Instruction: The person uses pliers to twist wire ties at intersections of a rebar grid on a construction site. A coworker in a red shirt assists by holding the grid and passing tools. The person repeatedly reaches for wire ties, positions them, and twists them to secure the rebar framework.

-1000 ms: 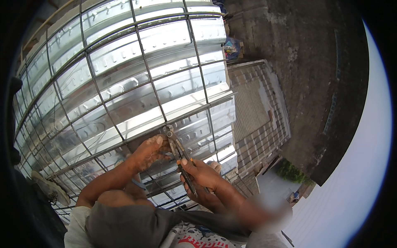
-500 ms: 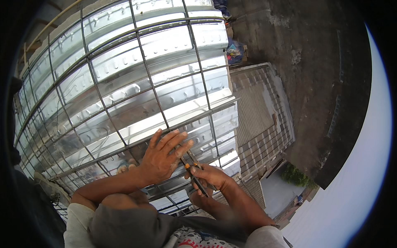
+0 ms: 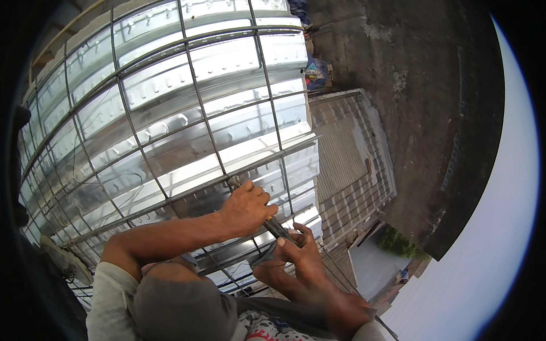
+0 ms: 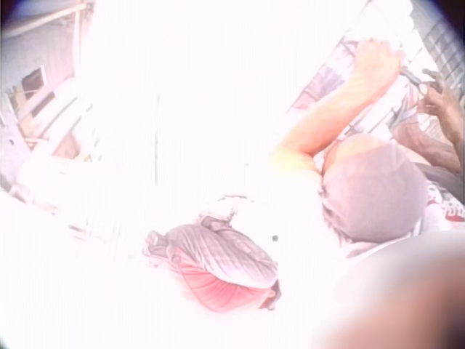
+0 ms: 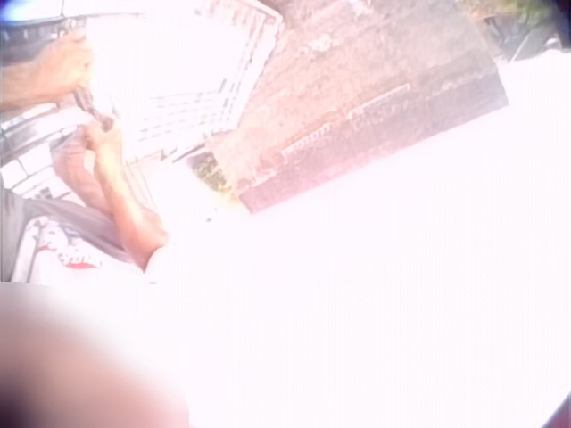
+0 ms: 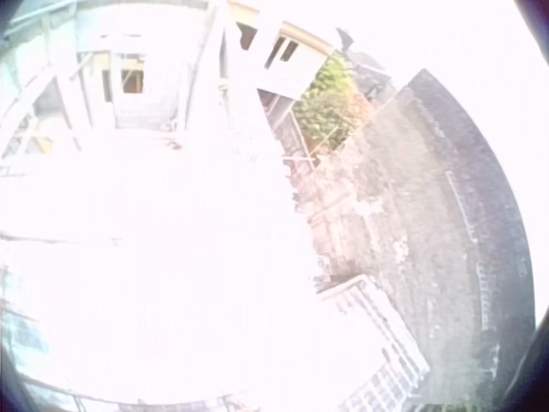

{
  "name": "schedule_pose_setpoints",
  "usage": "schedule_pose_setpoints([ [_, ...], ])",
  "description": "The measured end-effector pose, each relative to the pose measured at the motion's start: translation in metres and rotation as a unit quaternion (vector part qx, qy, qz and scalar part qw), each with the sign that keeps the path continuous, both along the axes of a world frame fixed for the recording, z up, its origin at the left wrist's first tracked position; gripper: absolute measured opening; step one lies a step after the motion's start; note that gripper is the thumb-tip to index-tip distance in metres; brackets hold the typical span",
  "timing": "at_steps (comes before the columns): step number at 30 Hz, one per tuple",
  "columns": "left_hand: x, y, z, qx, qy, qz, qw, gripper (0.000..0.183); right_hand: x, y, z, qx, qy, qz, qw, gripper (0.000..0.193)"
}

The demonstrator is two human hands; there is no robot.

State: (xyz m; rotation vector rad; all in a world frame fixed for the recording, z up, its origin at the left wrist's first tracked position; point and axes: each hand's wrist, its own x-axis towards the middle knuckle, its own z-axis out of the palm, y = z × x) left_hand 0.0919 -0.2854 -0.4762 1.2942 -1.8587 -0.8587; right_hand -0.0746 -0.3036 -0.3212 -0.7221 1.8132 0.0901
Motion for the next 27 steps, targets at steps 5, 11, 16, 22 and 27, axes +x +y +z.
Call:
schedule_pose_setpoints([
  [5,-0.003,-0.002,0.002,0.018,-0.023,0.016,0.999,0.006,-0.005,-0.005,0.015,0.048,-0.025,-0.078,0.995,0.077],
  [11,0.001,-0.022,0.007,0.046,-0.014,0.043,0.998,0.011,0.003,-0.082,0.036,-0.068,0.121,0.447,0.884,0.052],
  [16,0.006,-0.038,0.009,0.081,0.008,0.059,0.995,0.010,0.031,-0.114,0.035,-0.204,0.138,0.638,0.729,0.047],
  [22,0.009,-0.047,0.013,0.098,0.031,0.093,0.990,0.013,0.036,-0.142,0.021,-0.261,0.136,0.709,0.641,0.054],
  [27,0.013,-0.044,0.013,0.154,0.047,0.072,0.984,0.031,0.038,-0.147,0.022,-0.169,0.096,0.637,0.746,0.059],
])
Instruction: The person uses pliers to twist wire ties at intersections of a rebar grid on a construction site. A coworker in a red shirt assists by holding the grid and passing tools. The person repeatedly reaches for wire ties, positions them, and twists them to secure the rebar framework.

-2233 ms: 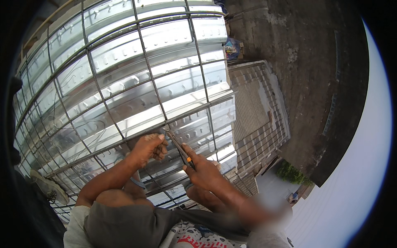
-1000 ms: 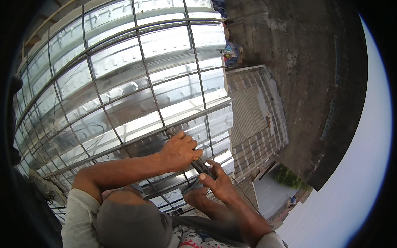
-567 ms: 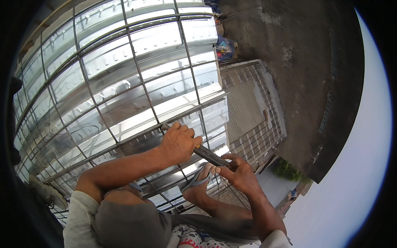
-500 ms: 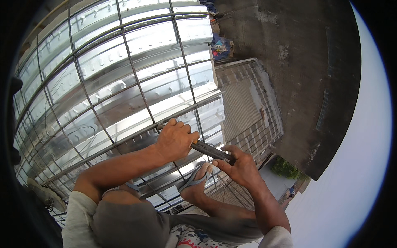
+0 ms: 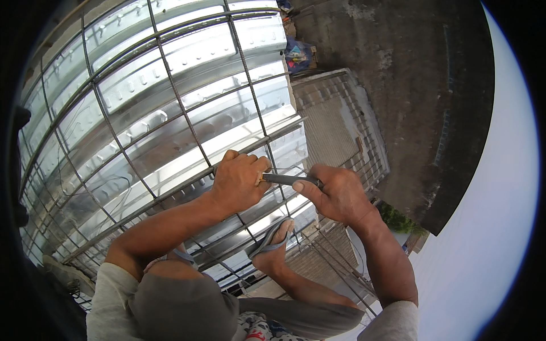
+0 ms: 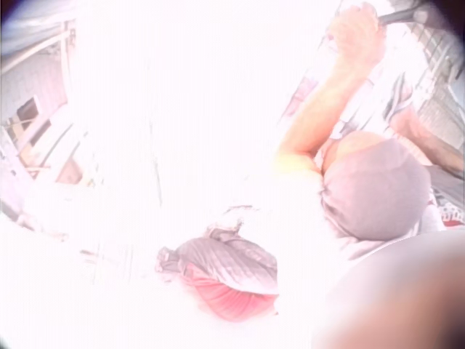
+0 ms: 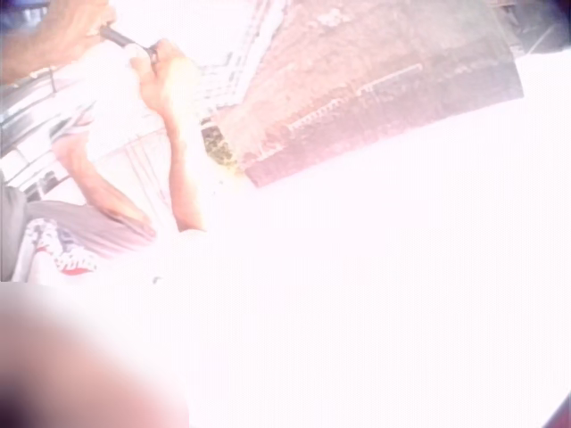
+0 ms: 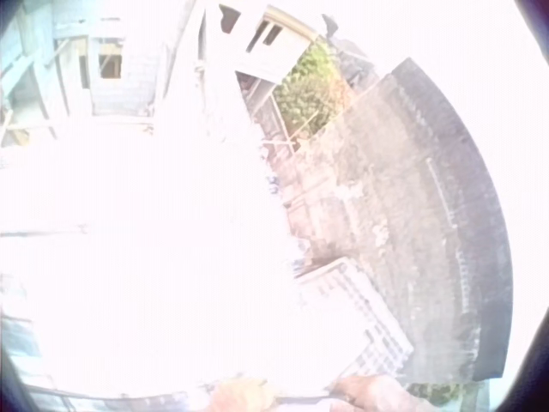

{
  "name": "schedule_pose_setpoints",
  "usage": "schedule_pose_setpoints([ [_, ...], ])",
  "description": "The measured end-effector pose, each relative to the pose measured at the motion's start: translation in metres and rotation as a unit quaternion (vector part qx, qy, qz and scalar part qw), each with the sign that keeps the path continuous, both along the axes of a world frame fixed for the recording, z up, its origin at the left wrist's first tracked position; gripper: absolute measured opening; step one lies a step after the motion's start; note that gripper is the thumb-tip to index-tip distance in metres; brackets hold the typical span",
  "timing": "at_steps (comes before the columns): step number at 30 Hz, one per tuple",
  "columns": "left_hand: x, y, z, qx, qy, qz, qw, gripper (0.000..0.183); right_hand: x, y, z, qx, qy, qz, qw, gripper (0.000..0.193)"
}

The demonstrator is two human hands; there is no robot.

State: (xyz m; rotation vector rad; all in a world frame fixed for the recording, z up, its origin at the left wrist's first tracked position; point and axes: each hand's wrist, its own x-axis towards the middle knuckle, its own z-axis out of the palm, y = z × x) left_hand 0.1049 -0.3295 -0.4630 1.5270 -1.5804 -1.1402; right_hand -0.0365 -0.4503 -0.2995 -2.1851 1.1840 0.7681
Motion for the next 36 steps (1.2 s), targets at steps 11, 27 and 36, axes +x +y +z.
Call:
schedule_pose_setpoints([
  [11,-0.016,0.013,-0.008,-0.188,-0.020,0.114,0.975,0.031,0.013,-0.006,0.008,0.272,0.142,-0.405,0.861,0.071],
  [27,-0.002,0.002,0.000,0.003,0.014,-0.257,0.966,0.023,-0.005,0.081,-0.017,0.007,0.188,0.015,0.982,0.034],
  [36,-0.022,0.070,-0.017,-0.190,-0.002,-0.046,0.981,0.022,-0.028,0.115,-0.044,0.433,0.107,-0.506,0.738,0.045],
])
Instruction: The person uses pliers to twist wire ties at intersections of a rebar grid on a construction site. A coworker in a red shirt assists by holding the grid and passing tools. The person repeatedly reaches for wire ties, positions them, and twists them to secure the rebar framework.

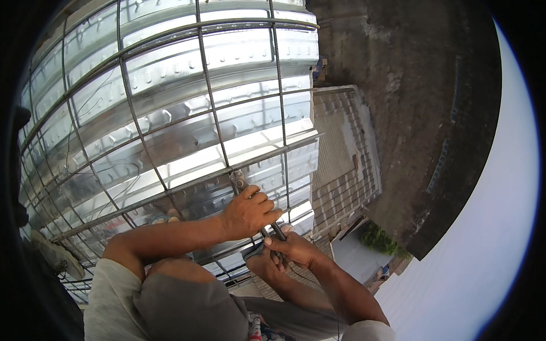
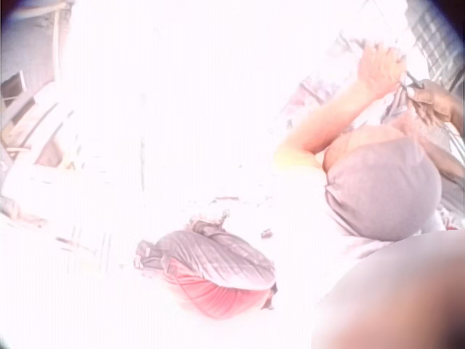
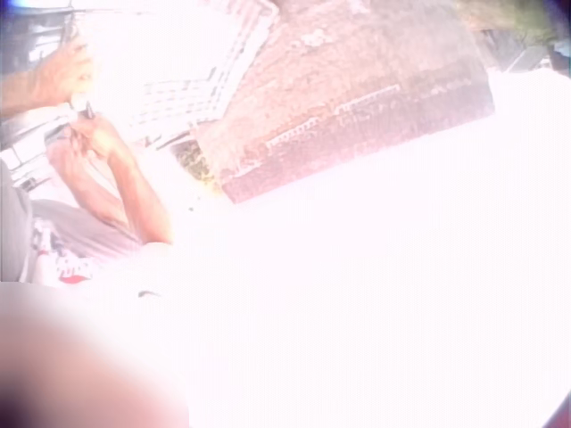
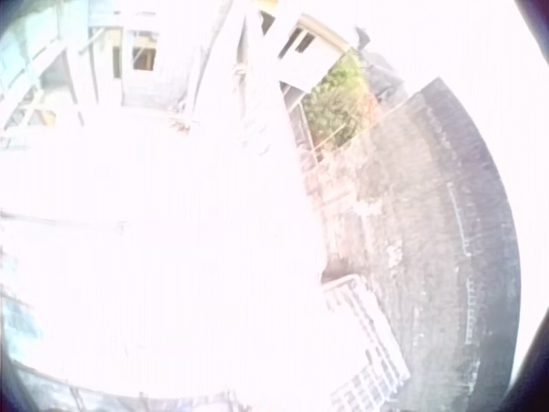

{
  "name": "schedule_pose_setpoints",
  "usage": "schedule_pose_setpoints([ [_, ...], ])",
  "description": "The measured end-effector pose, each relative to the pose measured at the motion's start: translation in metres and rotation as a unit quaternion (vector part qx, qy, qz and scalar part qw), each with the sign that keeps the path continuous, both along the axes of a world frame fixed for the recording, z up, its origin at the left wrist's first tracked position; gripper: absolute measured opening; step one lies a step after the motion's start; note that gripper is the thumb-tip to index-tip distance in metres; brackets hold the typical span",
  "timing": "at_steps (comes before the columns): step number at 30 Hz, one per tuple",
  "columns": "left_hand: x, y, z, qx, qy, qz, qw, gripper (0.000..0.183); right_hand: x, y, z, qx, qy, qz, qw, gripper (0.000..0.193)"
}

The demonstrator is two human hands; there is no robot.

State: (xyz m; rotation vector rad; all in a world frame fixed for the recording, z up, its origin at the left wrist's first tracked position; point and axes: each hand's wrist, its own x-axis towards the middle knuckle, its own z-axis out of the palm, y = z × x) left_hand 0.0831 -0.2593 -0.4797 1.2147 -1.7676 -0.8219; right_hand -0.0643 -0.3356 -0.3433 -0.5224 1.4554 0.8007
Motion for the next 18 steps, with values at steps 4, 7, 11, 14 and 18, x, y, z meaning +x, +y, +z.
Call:
schedule_pose_setpoints([
  [4,-0.001,-0.018,-0.006,0.030,-0.033,-0.105,0.993,0.015,-0.003,0.008,0.003,-0.217,-0.029,0.439,0.871,0.056],
  [7,-0.005,-0.040,-0.002,0.085,-0.021,-0.129,0.988,0.011,0.000,0.008,0.012,-0.306,-0.006,0.519,0.798,0.066],
  [11,-0.005,-0.062,0.004,0.184,-0.041,-0.177,0.966,0.014,0.009,0.006,0.013,-0.283,0.068,0.544,0.787,0.066],
  [14,0.002,-0.070,0.009,0.216,-0.066,-0.233,0.946,0.017,0.009,0.005,0.008,-0.311,0.052,0.545,0.777,0.054],
  [18,0.012,-0.086,0.014,0.227,-0.081,-0.314,0.918,0.026,-0.002,0.003,-0.002,-0.342,0.042,0.545,0.764,0.033],
])
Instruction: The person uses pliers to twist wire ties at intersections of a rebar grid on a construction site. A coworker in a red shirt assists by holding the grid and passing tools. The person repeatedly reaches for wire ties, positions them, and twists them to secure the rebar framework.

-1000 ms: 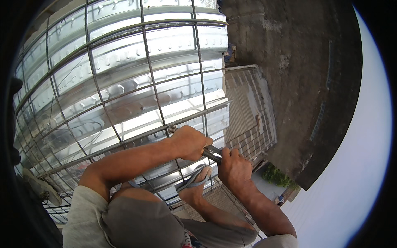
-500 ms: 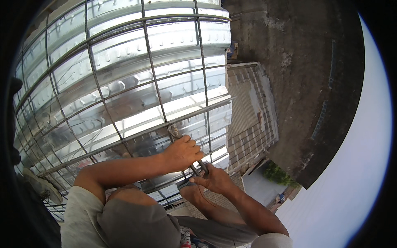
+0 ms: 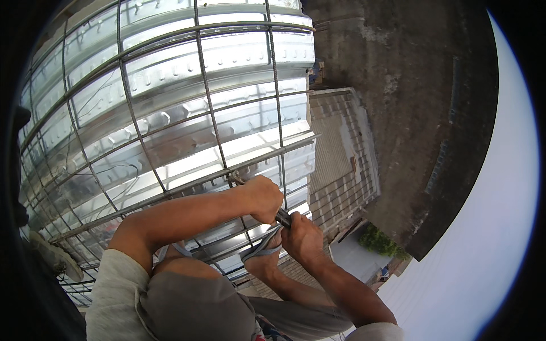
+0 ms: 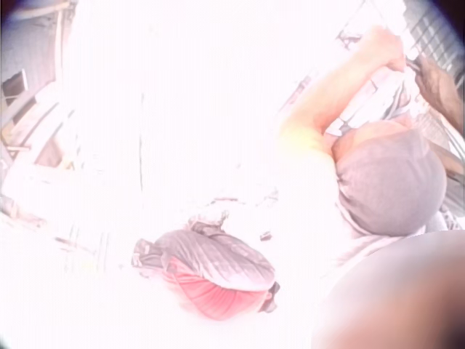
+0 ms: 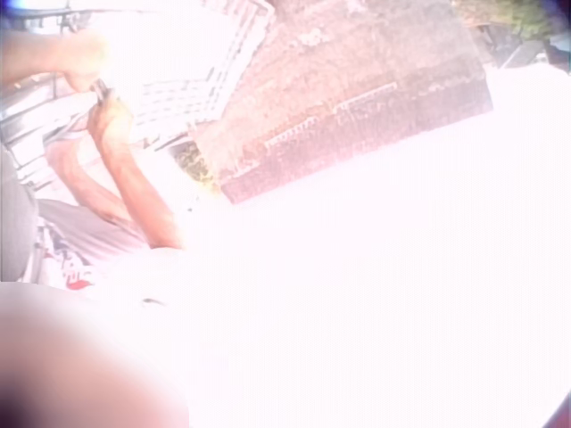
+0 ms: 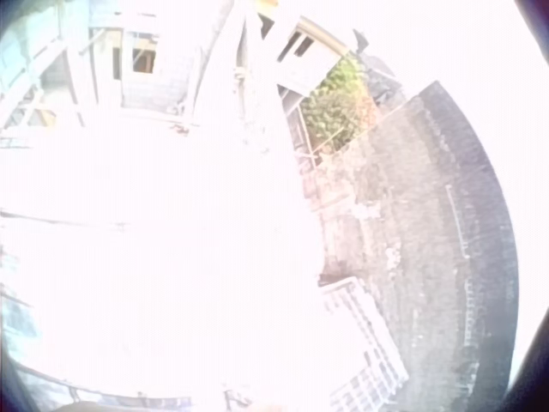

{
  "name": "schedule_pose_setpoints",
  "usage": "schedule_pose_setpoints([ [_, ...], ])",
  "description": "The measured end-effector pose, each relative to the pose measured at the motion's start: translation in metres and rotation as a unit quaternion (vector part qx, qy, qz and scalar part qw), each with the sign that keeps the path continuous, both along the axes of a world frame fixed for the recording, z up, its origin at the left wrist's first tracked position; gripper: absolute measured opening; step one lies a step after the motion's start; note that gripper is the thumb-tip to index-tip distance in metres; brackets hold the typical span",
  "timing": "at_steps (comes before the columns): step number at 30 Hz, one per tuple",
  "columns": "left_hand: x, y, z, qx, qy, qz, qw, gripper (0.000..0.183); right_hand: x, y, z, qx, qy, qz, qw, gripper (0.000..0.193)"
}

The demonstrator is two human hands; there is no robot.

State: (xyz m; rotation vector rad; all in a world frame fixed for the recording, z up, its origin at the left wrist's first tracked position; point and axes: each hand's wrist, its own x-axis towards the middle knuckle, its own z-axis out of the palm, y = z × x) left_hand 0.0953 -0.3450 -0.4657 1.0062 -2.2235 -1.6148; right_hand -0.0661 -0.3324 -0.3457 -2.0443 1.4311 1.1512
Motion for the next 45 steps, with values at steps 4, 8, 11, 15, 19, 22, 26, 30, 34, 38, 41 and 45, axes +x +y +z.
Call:
schedule_pose_setpoints([
  [4,0.003,0.007,0.004,0.046,-0.024,-0.007,0.999,0.036,-0.009,-0.003,-0.008,-0.001,-0.050,0.035,0.998,0.030],
  [8,0.003,0.051,-0.004,-0.207,0.032,0.250,0.945,0.035,-0.008,-0.011,-0.006,0.177,-0.089,-0.278,0.940,0.036],
  [11,-0.007,0.075,-0.015,-0.267,0.062,0.318,0.908,0.031,-0.003,-0.009,-0.005,0.322,-0.052,-0.562,0.760,0.038],
  [15,-0.009,0.076,-0.028,-0.257,0.085,0.265,0.925,0.012,0.007,-0.003,-0.005,0.336,-0.075,-0.537,0.770,0.040],
  [19,-0.010,0.043,-0.020,-0.125,0.059,0.139,0.981,0.012,0.011,-0.007,0.005,0.116,-0.022,-0.106,0.987,0.044],
  [22,-0.009,0.016,-0.011,-0.010,-0.013,0.024,1.000,0.019,0.017,0.001,0.010,-0.014,-0.025,0.044,0.999,0.039],
  [26,0.002,0.001,-0.005,0.031,0.000,-0.045,0.999,0.021,0.027,0.010,-0.001,-0.065,-0.001,0.000,0.998,0.034],
  [30,0.005,0.001,0.001,0.061,-0.019,-0.038,0.997,0.023,0.027,-0.001,-0.005,-0.030,0.050,-0.058,0.997,0.037],
  [34,0.002,0.045,0.000,-0.143,0.007,0.213,0.966,0.024,0.020,-0.010,-0.005,0.029,0.000,-0.063,0.998,0.039],
  [38,-0.012,0.078,-0.013,-0.315,0.028,0.410,0.855,0.012,0.012,-0.024,-0.013,0.246,-0.006,-0.323,0.914,0.044],
  [41,-0.013,0.071,-0.022,-0.202,0.044,0.277,0.938,0.013,0.011,-0.038,-0.017,0.366,0.004,-0.482,0.796,0.046],
  [45,-0.003,0.040,-0.022,-0.114,0.044,0.124,0.985,0.018,0.013,-0.027,-0.001,0.199,-0.030,-0.270,0.942,0.048],
])
